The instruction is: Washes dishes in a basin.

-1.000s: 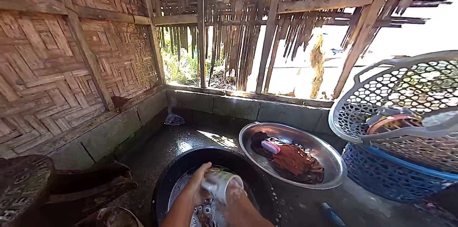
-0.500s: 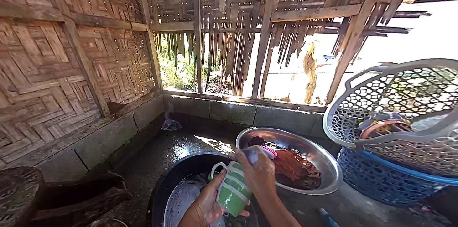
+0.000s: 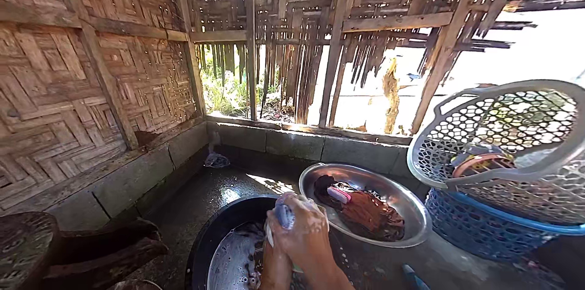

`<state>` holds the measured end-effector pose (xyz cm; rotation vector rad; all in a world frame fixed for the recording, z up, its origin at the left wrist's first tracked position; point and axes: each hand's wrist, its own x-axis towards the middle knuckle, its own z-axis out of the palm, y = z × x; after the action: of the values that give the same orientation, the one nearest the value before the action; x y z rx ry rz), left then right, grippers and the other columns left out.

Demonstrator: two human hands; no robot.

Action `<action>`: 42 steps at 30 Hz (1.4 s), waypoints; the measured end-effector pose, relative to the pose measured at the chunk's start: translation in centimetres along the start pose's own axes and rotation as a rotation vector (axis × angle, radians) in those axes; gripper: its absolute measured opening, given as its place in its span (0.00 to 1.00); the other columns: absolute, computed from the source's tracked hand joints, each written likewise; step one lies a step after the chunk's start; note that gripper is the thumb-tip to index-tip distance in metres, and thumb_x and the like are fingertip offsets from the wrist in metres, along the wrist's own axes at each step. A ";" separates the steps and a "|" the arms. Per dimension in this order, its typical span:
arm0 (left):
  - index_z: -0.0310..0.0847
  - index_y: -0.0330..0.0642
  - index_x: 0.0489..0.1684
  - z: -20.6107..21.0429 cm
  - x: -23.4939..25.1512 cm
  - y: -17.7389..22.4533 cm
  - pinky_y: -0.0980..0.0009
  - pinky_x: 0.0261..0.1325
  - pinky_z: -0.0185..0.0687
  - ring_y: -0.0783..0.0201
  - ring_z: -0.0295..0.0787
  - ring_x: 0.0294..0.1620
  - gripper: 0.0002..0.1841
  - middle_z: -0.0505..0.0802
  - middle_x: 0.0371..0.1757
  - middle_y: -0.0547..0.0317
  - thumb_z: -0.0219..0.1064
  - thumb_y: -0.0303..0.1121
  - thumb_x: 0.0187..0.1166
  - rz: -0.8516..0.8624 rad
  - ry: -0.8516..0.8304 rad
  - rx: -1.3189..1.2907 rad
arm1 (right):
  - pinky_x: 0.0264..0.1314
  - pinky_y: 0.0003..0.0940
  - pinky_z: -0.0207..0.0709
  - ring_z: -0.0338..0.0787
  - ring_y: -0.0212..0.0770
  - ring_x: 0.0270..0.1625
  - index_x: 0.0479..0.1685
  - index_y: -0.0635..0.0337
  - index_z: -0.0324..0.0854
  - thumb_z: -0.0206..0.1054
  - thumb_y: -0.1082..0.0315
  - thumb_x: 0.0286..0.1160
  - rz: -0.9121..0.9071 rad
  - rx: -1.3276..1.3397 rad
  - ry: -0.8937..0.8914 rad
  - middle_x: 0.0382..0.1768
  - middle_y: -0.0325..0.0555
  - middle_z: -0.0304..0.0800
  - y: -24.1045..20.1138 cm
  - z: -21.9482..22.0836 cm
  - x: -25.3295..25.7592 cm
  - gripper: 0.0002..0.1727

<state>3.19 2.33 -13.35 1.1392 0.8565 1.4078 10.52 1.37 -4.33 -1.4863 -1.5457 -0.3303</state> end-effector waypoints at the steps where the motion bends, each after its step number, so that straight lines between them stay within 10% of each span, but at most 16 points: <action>1: 0.62 0.24 0.79 0.5 -0.2 1.2 0.69 0.71 0.77 0.66 0.82 0.67 0.29 0.84 0.67 0.42 0.40 0.39 0.89 -0.027 -0.005 -0.066 | 0.52 0.57 0.83 0.94 0.48 0.45 0.39 0.58 0.93 0.73 0.50 0.59 0.033 0.093 0.039 0.38 0.45 0.96 0.2 -0.3 0.4 0.20; 5: 0.78 0.39 0.51 1.9 -1.3 5.8 0.63 0.26 0.88 0.56 0.93 0.28 0.38 0.93 0.34 0.47 0.24 0.59 0.91 -0.587 -0.060 -0.626 | 0.40 0.31 0.86 0.90 0.32 0.35 0.48 0.66 0.85 0.68 0.67 0.69 0.516 0.862 0.034 0.34 0.43 0.91 1.4 -2.5 1.9 0.14; 7: 0.79 0.39 0.42 1.6 -1.5 5.1 0.70 0.20 0.84 0.58 0.90 0.23 0.42 0.92 0.31 0.46 0.22 0.64 0.86 -0.764 -0.148 -0.806 | 0.40 0.27 0.85 0.88 0.31 0.36 0.55 0.66 0.77 0.65 0.70 0.75 0.723 1.077 0.105 0.36 0.43 0.87 1.9 -2.7 2.2 0.13; 14: 0.72 0.43 0.67 0.8 -0.6 4.8 0.55 0.41 0.92 0.54 0.95 0.43 0.38 0.93 0.45 0.51 0.23 0.61 0.90 -0.573 -0.369 -0.323 | 0.55 0.42 0.85 0.93 0.38 0.46 0.46 0.61 0.92 0.74 0.59 0.63 0.249 0.378 -0.100 0.39 0.46 0.95 2.0 -2.5 0.9 0.17; 19: 0.84 0.47 0.56 -0.2 0.0 5.4 0.52 0.37 0.92 0.47 0.94 0.42 0.49 0.94 0.45 0.45 0.34 0.82 0.73 -0.702 -0.566 -0.686 | 0.52 0.23 0.83 0.88 0.25 0.43 0.51 0.68 0.81 0.68 0.65 0.69 0.547 0.882 -0.021 0.39 0.40 0.88 1.6 -3.5 1.6 0.16; 24: 0.80 0.50 0.57 -0.4 -0.3 4.3 0.58 0.51 0.91 0.61 0.94 0.48 0.34 0.95 0.44 0.58 0.28 0.59 0.91 -0.614 -0.366 -0.581 | 0.63 0.44 0.84 0.91 0.45 0.57 0.59 0.67 0.84 0.71 0.63 0.70 0.311 0.457 -0.072 0.52 0.54 0.91 1.0 -0.9 -1.3 0.21; 28: 0.61 0.30 0.77 -1.2 -1.3 2.9 0.75 0.65 0.78 0.73 0.82 0.60 0.27 0.85 0.61 0.52 0.26 0.37 0.95 -0.281 -0.206 -0.342 | 0.83 0.73 0.61 0.77 0.71 0.79 0.65 0.58 0.89 0.68 0.60 0.72 0.091 0.160 -0.103 0.71 0.63 0.85 -1.2 0.5 -5.1 0.23; 31: 0.60 0.25 0.80 0.1 -1.5 6.1 0.77 0.70 0.75 0.74 0.81 0.65 0.24 0.84 0.66 0.49 0.31 0.31 0.95 -0.256 -0.227 -0.191 | 0.81 0.58 0.72 0.83 0.60 0.75 0.60 0.58 0.91 0.67 0.62 0.74 0.165 0.238 -0.040 0.67 0.59 0.88 -0.6 0.6 -5.1 0.19; 36: 0.72 0.37 0.67 1.8 -2.0 7.5 0.62 0.57 0.89 0.64 0.92 0.48 0.19 0.92 0.45 0.56 0.45 0.38 0.90 -0.442 -0.256 -0.325 | 0.44 0.35 0.82 0.87 0.34 0.35 0.54 0.67 0.84 0.61 0.61 0.83 0.697 0.729 -0.010 0.34 0.45 0.87 2.6 -2.0 -1.4 0.17; 42: 0.78 0.43 0.60 -1.0 1.9 2.7 0.64 0.56 0.90 0.64 0.94 0.51 0.25 0.95 0.46 0.57 0.35 0.47 0.93 -0.429 -0.365 -0.776 | 0.76 0.49 0.78 0.89 0.55 0.67 0.58 0.76 0.86 0.74 0.62 0.68 0.207 0.454 -0.051 0.59 0.66 0.90 -0.2 -0.7 -5.5 0.26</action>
<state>1.56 3.84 -10.76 0.5360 0.2169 0.9808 9.69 -2.67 -8.04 -1.2820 -1.3757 0.1730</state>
